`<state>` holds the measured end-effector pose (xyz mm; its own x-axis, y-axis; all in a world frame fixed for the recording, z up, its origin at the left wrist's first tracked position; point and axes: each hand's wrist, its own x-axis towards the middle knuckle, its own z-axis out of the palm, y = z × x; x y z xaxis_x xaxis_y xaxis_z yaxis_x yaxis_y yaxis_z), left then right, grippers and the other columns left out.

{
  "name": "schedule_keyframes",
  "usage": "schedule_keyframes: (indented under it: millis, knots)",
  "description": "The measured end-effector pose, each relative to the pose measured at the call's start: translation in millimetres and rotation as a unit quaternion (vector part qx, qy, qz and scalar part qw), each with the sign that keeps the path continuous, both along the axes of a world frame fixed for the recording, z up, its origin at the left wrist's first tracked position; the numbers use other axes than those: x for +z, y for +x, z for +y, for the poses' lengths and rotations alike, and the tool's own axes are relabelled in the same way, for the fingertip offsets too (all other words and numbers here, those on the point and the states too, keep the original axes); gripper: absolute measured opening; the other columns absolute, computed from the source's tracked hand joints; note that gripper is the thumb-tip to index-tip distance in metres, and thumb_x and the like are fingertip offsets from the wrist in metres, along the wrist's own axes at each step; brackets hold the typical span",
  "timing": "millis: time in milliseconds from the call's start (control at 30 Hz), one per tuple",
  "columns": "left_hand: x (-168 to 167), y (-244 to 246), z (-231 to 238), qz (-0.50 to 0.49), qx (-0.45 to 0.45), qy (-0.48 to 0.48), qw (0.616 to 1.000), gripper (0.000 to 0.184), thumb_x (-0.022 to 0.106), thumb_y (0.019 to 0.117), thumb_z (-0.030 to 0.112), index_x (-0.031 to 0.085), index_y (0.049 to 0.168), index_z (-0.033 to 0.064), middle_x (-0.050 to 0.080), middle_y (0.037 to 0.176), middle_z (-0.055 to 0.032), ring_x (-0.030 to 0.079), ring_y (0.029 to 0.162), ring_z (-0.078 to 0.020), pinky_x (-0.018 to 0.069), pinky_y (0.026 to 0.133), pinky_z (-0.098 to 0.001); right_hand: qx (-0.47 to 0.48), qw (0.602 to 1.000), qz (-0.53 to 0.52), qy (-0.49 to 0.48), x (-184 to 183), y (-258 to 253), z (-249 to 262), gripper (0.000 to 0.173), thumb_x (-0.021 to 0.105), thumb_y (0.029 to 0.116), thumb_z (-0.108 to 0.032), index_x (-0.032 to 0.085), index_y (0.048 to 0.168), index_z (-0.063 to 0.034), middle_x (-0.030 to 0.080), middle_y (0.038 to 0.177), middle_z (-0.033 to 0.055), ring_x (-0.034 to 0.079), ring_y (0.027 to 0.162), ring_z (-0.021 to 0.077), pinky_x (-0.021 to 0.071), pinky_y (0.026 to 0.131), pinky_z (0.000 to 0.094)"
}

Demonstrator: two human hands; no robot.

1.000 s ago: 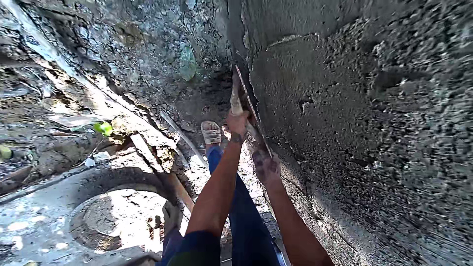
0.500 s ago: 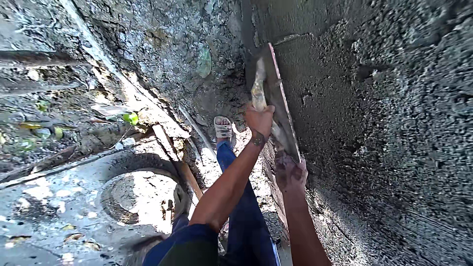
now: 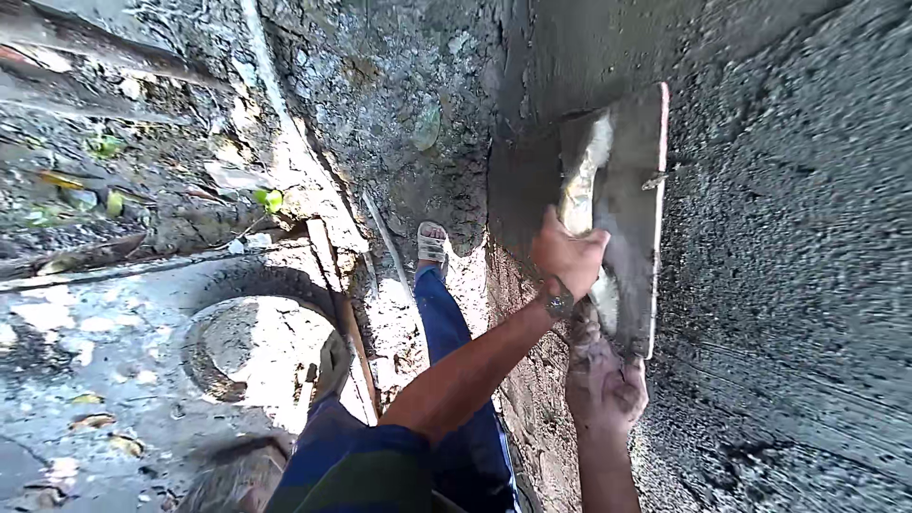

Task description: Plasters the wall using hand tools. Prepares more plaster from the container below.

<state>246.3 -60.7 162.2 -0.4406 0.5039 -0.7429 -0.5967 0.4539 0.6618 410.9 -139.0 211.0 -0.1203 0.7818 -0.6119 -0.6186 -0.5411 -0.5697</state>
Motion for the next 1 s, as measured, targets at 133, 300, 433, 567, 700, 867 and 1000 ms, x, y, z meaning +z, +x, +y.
schedule_keyframes:
  millis: [133, 300, 433, 567, 700, 867, 1000]
  knots:
    - [34, 2, -5, -0.009, -0.023, -0.005, 1.0, 0.06, 0.076, 0.0861, 0.025, 0.047, 0.138, 0.0146, 0.066, 0.086, -0.0165, 0.067, 0.073, -0.0315, 0.0565, 0.059, -0.0514, 0.075, 0.995, -0.069, -0.003, 39, 10, -29, 0.059, 0.024, 0.1102, -0.042, 0.058, 0.135, -0.0006, 0.063, 0.14, 0.0111, 0.063, 0.126, 0.0189, 0.0552, 0.099, 0.0302]
    - [66, 4, -10, -0.006, -0.019, 0.013, 1.0, 0.061, 0.08, 0.0824, 0.023, 0.05, 0.134, 0.0118, 0.066, 0.083, -0.0146, 0.068, 0.071, -0.0282, 0.0571, 0.06, -0.0491, 0.134, 0.977, -0.157, -0.048, 51, 44, -58, 0.052, 0.028, 0.1099, -0.037, 0.06, 0.136, -0.0051, 0.07, 0.13, 0.012, 0.071, 0.111, 0.021, 0.0598, 0.088, 0.0328]
    - [112, 14, -25, 0.003, -0.019, 0.057, 0.998, 0.059, 0.084, 0.0784, 0.021, 0.055, 0.129, 0.0117, 0.067, 0.081, -0.0117, 0.069, 0.074, -0.0259, 0.0578, 0.064, -0.0479, 0.15, 0.962, -0.211, -0.09, 45, 54, -77, 0.043, 0.029, 0.1088, -0.035, 0.063, 0.122, -0.0126, 0.075, 0.106, 0.0054, 0.074, 0.095, 0.0177, 0.0624, 0.083, 0.0379]
    - [169, 11, -52, 0.017, -0.049, 0.167, 0.985, 0.051, 0.082, 0.0806, 0.019, 0.061, 0.124, 0.0033, 0.072, 0.091, -0.014, 0.071, 0.085, -0.0261, 0.0587, 0.077, -0.047, 0.245, 0.93, -0.255, -0.096, 40, 60, -92, 0.053, 0.027, 0.1081, -0.045, 0.053, 0.143, -0.0147, 0.064, 0.141, 0.0048, 0.061, 0.128, 0.0191, 0.0544, 0.102, 0.0414]
    - [204, -7, -96, 0.064, 0.033, 0.295, 0.953, 0.052, 0.085, 0.0769, 0.009, 0.064, 0.123, -0.0018, 0.075, 0.103, -0.014, 0.073, 0.092, -0.0213, 0.0608, 0.083, -0.0411, 0.404, 0.845, -0.348, -0.03, 42, 44, -96, 0.05, 0.046, 0.1035, -0.015, 0.038, 0.15, -0.0002, 0.059, 0.143, 0.017, 0.066, 0.119, 0.0256, 0.0571, 0.098, 0.0412]
    - [146, -87, -219, 0.086, 0.149, 0.209, 0.963, 0.056, 0.081, 0.0794, 0.005, 0.055, 0.129, 0.0019, 0.071, 0.095, -0.0117, 0.071, 0.079, -0.0192, 0.0631, 0.07, -0.0415, 0.416, 0.786, -0.455, -0.042, 20, 21, -103, 0.04, 0.031, 0.1109, -0.024, 0.052, 0.135, 0.0, 0.074, 0.106, 0.0128, 0.074, 0.088, 0.0199, 0.0614, 0.077, 0.0363]
    - [32, -140, -405, 0.141, 0.205, 0.052, 0.967, 0.065, 0.064, 0.0981, 0.03, 0.037, 0.155, 0.0164, 0.064, 0.127, -0.0106, 0.067, 0.099, -0.0209, 0.059, 0.078, -0.0469, 0.535, 0.711, -0.455, 0.036, 2, -25, -124, 0.037, 0.039, 0.1103, -0.018, 0.051, 0.139, 0.0027, 0.073, 0.111, 0.0191, 0.074, 0.093, 0.0269, 0.062, 0.081, 0.0416]
